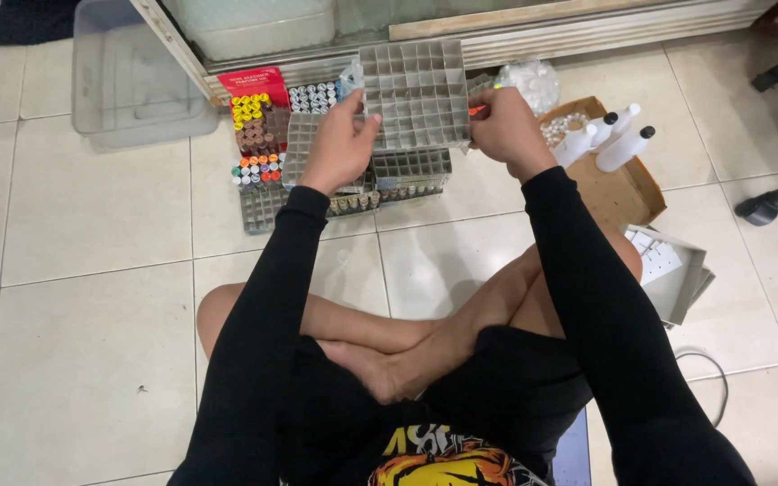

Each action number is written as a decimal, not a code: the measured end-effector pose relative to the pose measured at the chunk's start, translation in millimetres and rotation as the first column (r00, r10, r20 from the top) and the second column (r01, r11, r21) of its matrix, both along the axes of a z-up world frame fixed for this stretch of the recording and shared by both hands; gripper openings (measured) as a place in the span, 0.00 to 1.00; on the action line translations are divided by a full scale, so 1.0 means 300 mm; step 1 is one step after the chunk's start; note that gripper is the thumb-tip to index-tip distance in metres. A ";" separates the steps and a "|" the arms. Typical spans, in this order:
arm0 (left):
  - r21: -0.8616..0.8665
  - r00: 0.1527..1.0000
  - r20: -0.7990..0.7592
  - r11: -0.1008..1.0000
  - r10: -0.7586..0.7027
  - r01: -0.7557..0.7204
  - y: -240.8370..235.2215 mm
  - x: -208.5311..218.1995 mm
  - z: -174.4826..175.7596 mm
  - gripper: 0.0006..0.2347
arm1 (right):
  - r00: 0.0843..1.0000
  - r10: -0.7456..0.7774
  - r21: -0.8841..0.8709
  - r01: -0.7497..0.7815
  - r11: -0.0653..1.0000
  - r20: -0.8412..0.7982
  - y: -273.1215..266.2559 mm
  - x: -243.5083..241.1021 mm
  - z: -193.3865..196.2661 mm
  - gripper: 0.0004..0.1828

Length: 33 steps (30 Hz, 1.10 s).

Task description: The person sits on the floor and assembles small, rectangular paint strips into a larger grid-like structure. They pick up individual strips from a box and carefully arrange them side-by-side on the floor, creating a patterned sheet.

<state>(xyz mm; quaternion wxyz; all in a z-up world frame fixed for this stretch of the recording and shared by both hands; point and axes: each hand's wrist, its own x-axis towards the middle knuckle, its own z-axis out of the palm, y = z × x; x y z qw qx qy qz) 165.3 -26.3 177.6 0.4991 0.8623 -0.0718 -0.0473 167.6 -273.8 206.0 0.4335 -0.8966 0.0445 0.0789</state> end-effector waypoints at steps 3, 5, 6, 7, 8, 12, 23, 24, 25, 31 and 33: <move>0.010 1.000 -0.009 1.000 -0.027 0.027 0.014 0.061 -0.098 0.22 | 0.998 0.037 -0.129 -0.029 0.991 0.059 -0.049 0.126 -0.227 0.23; 0.036 0.998 -0.062 0.999 -0.015 0.017 -0.001 0.047 -0.101 0.23 | 0.999 0.027 -0.110 -0.024 0.994 0.025 -0.043 0.151 -0.282 0.23; 0.067 0.994 -0.107 0.998 -0.008 0.015 -0.008 0.044 -0.099 0.25 | 1.000 0.010 -0.087 -0.010 0.996 -0.003 -0.038 0.165 -0.309 0.24; 0.070 0.994 -0.113 0.997 -0.007 0.015 -0.002 0.036 -0.116 0.25 | 1.000 0.011 -0.084 -0.012 0.996 -0.009 -0.035 0.175 -0.348 0.24; 0.055 0.991 -0.133 0.998 -0.011 0.019 -0.006 0.037 -0.131 0.25 | 1.000 0.007 -0.106 -0.008 0.994 -0.010 -0.043 0.189 -0.379 0.24; 0.039 0.976 -0.217 0.999 -0.025 0.034 -0.014 0.030 -0.159 0.26 | 0.999 -0.017 -0.111 0.013 0.994 -0.029 -0.040 0.206 -0.425 0.24; 0.102 0.986 -0.166 0.994 -0.031 0.048 0.015 0.066 -0.261 0.25 | 0.988 -0.006 -0.005 0.005 1.000 -0.152 -0.034 0.148 -0.429 0.25; 0.110 0.989 -0.146 0.993 -0.036 0.052 0.014 0.066 -0.266 0.25 | 0.988 -0.023 0.014 0.025 1.000 -0.154 -0.030 0.142 -0.423 0.25; 0.110 0.988 -0.147 0.993 -0.035 0.052 0.017 0.067 -0.266 0.25 | 0.988 -0.023 0.014 0.025 1.000 -0.156 -0.035 0.145 -0.429 0.25; 0.049 0.989 -0.146 0.998 -0.037 0.044 0.018 0.049 -0.254 0.27 | 0.994 -0.010 0.087 0.019 0.996 -0.108 -0.044 0.111 -0.412 0.25; 0.067 0.986 -0.164 0.998 0.003 0.008 0.014 0.047 -0.280 0.27 | 0.996 -0.004 0.113 0.014 0.993 -0.085 -0.039 0.089 -0.389 0.25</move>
